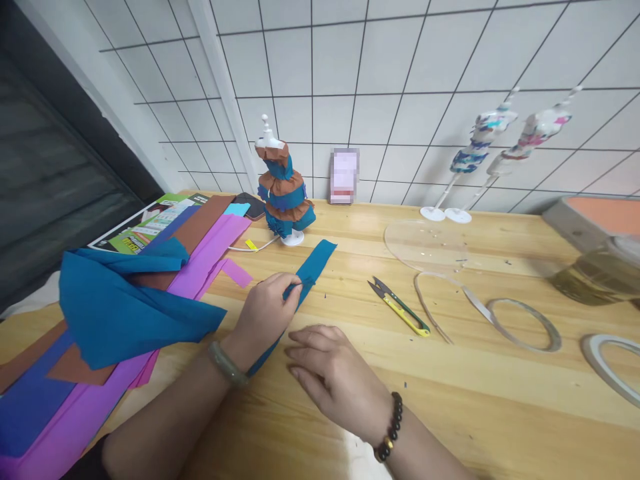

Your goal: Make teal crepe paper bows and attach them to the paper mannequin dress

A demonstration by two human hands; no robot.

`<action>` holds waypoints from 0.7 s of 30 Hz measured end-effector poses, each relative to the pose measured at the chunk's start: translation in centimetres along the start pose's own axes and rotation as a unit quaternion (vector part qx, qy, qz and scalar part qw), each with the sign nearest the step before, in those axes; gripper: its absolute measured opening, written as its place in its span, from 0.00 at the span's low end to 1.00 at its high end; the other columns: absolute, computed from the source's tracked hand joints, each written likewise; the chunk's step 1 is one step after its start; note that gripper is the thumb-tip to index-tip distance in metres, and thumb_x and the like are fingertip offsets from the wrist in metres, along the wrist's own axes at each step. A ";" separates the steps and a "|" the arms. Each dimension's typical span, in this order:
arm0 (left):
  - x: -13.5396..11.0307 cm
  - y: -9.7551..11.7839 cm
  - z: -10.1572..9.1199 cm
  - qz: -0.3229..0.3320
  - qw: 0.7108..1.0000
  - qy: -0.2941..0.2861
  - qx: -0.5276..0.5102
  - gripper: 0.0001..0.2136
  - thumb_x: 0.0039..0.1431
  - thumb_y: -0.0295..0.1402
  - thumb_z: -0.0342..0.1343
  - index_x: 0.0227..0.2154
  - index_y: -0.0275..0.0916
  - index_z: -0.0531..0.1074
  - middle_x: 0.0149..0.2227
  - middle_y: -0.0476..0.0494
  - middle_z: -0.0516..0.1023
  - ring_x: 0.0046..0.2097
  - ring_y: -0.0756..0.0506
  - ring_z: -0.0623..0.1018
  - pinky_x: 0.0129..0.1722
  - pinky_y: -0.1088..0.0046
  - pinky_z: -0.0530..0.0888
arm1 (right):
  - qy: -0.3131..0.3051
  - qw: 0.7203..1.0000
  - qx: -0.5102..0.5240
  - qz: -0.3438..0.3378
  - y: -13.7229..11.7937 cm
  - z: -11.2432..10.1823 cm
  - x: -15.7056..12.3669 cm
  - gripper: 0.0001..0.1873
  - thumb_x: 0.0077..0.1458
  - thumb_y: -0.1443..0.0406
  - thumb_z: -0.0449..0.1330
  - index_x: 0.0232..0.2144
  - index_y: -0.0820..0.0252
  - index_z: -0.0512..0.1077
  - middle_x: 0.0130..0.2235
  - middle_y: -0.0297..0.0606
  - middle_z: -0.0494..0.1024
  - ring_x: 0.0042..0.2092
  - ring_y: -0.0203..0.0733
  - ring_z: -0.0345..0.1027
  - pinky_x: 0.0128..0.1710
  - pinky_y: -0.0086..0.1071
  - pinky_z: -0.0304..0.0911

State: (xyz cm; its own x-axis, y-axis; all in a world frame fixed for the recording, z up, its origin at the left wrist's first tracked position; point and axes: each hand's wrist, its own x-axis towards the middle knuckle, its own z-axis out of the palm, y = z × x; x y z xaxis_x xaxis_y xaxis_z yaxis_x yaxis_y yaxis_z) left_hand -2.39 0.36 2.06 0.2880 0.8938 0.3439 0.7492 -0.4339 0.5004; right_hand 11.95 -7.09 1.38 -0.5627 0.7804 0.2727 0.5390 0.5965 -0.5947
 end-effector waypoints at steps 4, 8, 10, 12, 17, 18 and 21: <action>0.6 -1.2 -1.4 -0.042 0.992 -0.002 0.116 0.07 0.56 0.28 0.46 0.27 0.39 0.68 0.28 0.42 0.74 0.31 0.44 0.74 0.28 0.71 0.64 | 0.012 1.000 0.004 -0.002 0.3 0.2 -0.1 0.14 0.56 0.68 0.53 0.44 0.55 0.71 0.44 0.40 0.75 0.49 0.41 0.66 0.48 0.39 0.62; 1.3 -2.1 -3.2 -0.073 0.980 0.037 0.183 0.06 0.54 0.30 0.48 0.27 0.39 0.70 0.25 0.43 0.74 0.27 0.44 0.73 0.24 0.72 0.60 | 0.027 1.000 -0.010 0.001 0.5 0.5 0.1 0.15 0.56 0.68 0.52 0.45 0.54 0.70 0.44 0.41 0.75 0.48 0.43 0.66 0.47 0.41 0.62; 1.5 -1.8 -4.0 -0.069 0.982 0.065 0.162 0.05 0.54 0.30 0.49 0.28 0.39 0.70 0.26 0.44 0.74 0.27 0.45 0.72 0.25 0.72 0.60 | 0.034 0.999 -0.032 0.005 0.4 0.8 0.4 0.15 0.56 0.68 0.52 0.46 0.55 0.70 0.44 0.42 0.75 0.47 0.44 0.65 0.47 0.43 0.61; 1.4 -1.1 -4.4 -0.058 0.990 0.076 0.105 0.06 0.55 0.30 0.48 0.29 0.39 0.69 0.26 0.46 0.74 0.28 0.46 0.72 0.25 0.73 0.60 | 0.035 0.998 -0.056 0.008 0.2 1.1 0.7 0.15 0.56 0.68 0.52 0.45 0.56 0.70 0.45 0.42 0.75 0.48 0.45 0.64 0.46 0.44 0.60; 0.6 1.0 -3.5 -0.050 0.997 0.004 -0.065 0.05 0.54 0.29 0.47 0.27 0.40 0.67 0.23 0.51 0.71 0.26 0.50 0.69 0.25 0.76 0.62 | 0.011 0.995 -0.103 -0.013 -0.5 1.5 1.3 0.16 0.55 0.69 0.52 0.47 0.55 0.68 0.49 0.41 0.72 0.52 0.47 0.59 0.48 0.46 0.57; 0.4 1.2 -3.0 -0.054 0.995 -0.018 -0.085 0.05 0.53 0.28 0.48 0.26 0.39 0.67 0.23 0.51 0.71 0.26 0.51 0.69 0.25 0.76 0.62 | 0.004 0.994 -0.107 -0.017 -0.5 1.5 1.3 0.17 0.55 0.69 0.53 0.47 0.55 0.68 0.49 0.41 0.71 0.53 0.48 0.58 0.49 0.46 0.56; -0.1 1.3 -1.1 -0.064 0.989 -0.060 -0.123 0.04 0.52 0.28 0.49 0.27 0.39 0.68 0.24 0.51 0.71 0.27 0.50 0.70 0.25 0.76 0.64 | 0.015 0.995 -0.102 -0.012 -0.5 1.5 1.3 0.12 0.54 0.68 0.54 0.42 0.55 0.70 0.43 0.41 0.73 0.49 0.47 0.60 0.48 0.45 0.57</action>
State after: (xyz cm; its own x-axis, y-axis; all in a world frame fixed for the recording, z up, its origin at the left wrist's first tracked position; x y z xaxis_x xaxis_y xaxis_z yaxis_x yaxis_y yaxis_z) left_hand -2.06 -0.39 3.53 0.2795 0.9440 0.1752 0.6214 -0.3169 0.7165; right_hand 9.99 -6.66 0.91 -0.5605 0.7684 0.3087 0.6434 0.6388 -0.4219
